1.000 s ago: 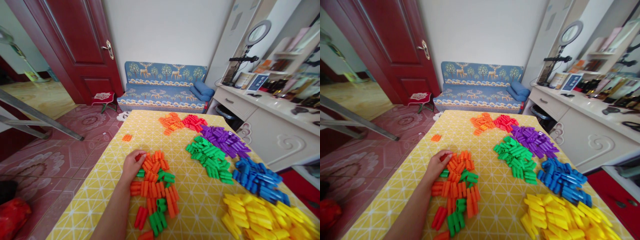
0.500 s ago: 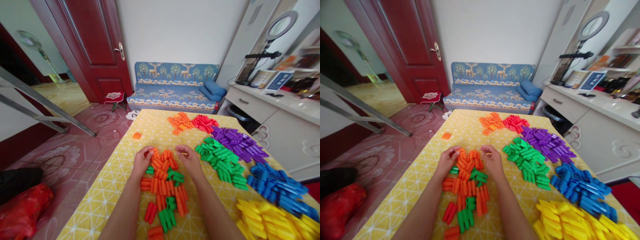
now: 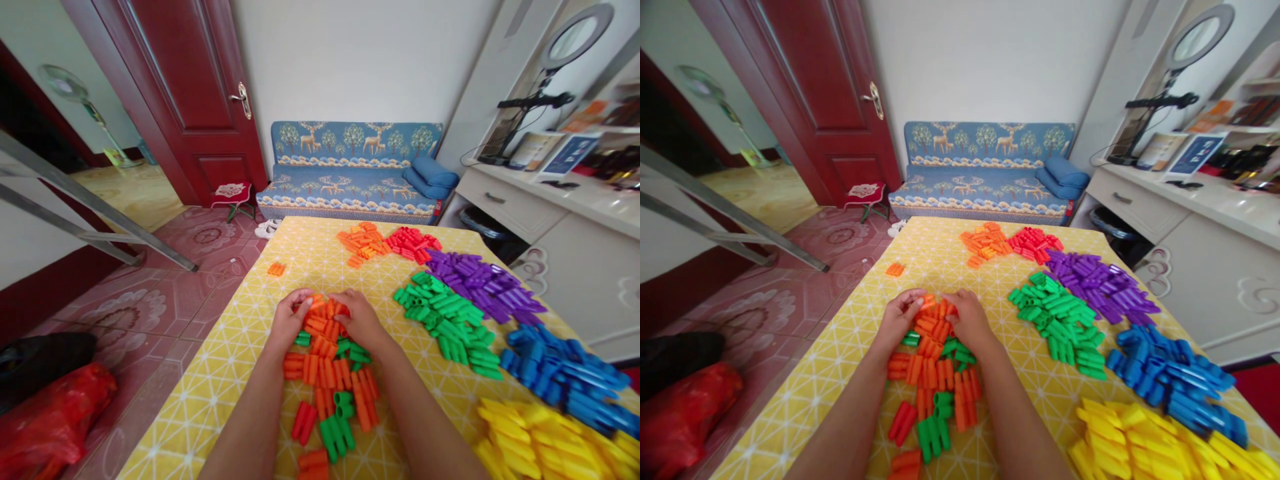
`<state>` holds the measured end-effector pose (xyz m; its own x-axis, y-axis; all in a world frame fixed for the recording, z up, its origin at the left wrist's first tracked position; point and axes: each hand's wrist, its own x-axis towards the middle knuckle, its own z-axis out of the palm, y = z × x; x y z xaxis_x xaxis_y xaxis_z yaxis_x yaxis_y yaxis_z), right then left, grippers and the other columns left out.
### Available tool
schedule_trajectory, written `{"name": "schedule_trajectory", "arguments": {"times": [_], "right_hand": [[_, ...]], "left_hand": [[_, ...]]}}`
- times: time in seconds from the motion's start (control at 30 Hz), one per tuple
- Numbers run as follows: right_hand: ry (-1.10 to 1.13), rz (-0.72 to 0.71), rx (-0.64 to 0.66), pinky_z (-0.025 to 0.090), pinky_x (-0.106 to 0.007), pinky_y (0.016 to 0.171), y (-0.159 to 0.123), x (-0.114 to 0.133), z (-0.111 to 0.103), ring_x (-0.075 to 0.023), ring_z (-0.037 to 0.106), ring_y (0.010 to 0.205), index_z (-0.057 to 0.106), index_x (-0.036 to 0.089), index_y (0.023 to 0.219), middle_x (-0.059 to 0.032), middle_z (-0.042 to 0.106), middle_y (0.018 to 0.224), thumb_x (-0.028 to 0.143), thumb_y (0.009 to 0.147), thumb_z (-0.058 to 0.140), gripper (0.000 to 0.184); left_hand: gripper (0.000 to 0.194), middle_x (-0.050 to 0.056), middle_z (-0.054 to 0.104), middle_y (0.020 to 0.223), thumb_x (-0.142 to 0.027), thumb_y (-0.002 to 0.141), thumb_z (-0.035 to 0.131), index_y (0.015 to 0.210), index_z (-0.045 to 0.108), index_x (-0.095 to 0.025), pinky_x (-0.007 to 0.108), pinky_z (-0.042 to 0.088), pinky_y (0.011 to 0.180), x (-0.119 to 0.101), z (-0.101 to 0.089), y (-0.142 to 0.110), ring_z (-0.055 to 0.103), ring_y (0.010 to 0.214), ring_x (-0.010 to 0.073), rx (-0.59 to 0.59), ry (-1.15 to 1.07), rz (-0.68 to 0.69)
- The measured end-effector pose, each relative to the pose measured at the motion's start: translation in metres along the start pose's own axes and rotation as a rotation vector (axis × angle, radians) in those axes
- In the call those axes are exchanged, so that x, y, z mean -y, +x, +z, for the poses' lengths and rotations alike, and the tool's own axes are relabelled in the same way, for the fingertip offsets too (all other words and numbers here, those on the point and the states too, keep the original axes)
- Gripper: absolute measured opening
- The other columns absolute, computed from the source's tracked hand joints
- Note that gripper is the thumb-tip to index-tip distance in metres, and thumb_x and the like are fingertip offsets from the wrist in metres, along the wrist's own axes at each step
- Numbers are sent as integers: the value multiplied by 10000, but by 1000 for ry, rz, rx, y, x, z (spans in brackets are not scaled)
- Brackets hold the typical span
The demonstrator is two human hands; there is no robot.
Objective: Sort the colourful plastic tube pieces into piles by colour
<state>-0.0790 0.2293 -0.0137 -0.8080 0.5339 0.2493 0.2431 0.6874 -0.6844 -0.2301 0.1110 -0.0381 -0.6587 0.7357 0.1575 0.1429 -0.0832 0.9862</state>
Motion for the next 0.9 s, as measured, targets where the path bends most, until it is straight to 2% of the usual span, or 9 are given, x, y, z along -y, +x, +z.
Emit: {"name": "schedule_trajectory", "arguments": {"times": [0.1,0.2,0.33,0.5,0.6,0.67,0.77,0.83,0.9], "right_hand": [[154,88,-161,445,-372,863,-2,-2,3,-211,575,895,695,191,914,-54,627,913,135,703,637,226],[439,123,-261,459,-338,822,-3,1,3,-186,593,843,657,195,846,-24,641,871,212,741,636,109],[639,82,-210,469,-314,805,-4,9,4,-174,604,844,656,200,879,-18,655,896,283,760,661,146],[566,51,-93,472,-336,854,-4,13,9,-174,608,907,668,234,1098,-39,639,1045,267,715,727,389],[482,-2,-43,457,-360,891,-5,15,10,-186,608,934,691,236,1074,-41,661,1006,229,710,726,366],[455,-11,-63,457,-369,885,-5,17,10,-191,611,920,706,228,1021,-42,674,972,215,709,716,312],[517,71,-157,464,-369,873,-3,18,11,-193,615,899,701,210,948,-36,685,943,210,683,719,266],[668,156,-232,477,-350,849,-2,14,11,-182,618,867,680,202,928,-23,688,912,235,680,726,254],[893,242,-310,494,-297,781,-1,7,9,-156,614,821,662,203,918,-5,684,883,271,678,745,262]], "left_hand": [[260,52,705,867,-323,765,674,961,685,-152,290,516,786,-4,1,-1,651,815,172,-16,3,-7],[250,49,709,864,-321,752,690,941,684,-158,282,517,779,-8,3,-1,652,803,164,-16,-30,-6],[221,34,706,836,-294,701,741,869,682,-163,263,512,770,-14,6,-2,645,782,149,17,-55,19],[215,2,679,710,-262,620,791,770,678,-157,230,502,666,-18,7,-5,622,663,123,58,-71,-11],[223,-6,670,665,-256,594,803,751,680,-156,227,493,625,-19,8,-6,609,613,119,71,-71,-41],[216,1,681,686,-263,603,798,751,682,-158,236,498,645,-19,10,-6,619,637,129,71,-69,-33],[181,27,708,771,-327,715,723,784,695,-162,266,507,735,-19,10,-4,645,733,154,60,-51,18],[212,45,723,852,-365,793,648,839,705,-166,290,503,805,-17,8,-3,656,817,172,60,-29,46],[243,57,724,923,-371,806,632,920,708,-169,312,501,844,-14,5,-1,656,873,187,51,11,49]]}}
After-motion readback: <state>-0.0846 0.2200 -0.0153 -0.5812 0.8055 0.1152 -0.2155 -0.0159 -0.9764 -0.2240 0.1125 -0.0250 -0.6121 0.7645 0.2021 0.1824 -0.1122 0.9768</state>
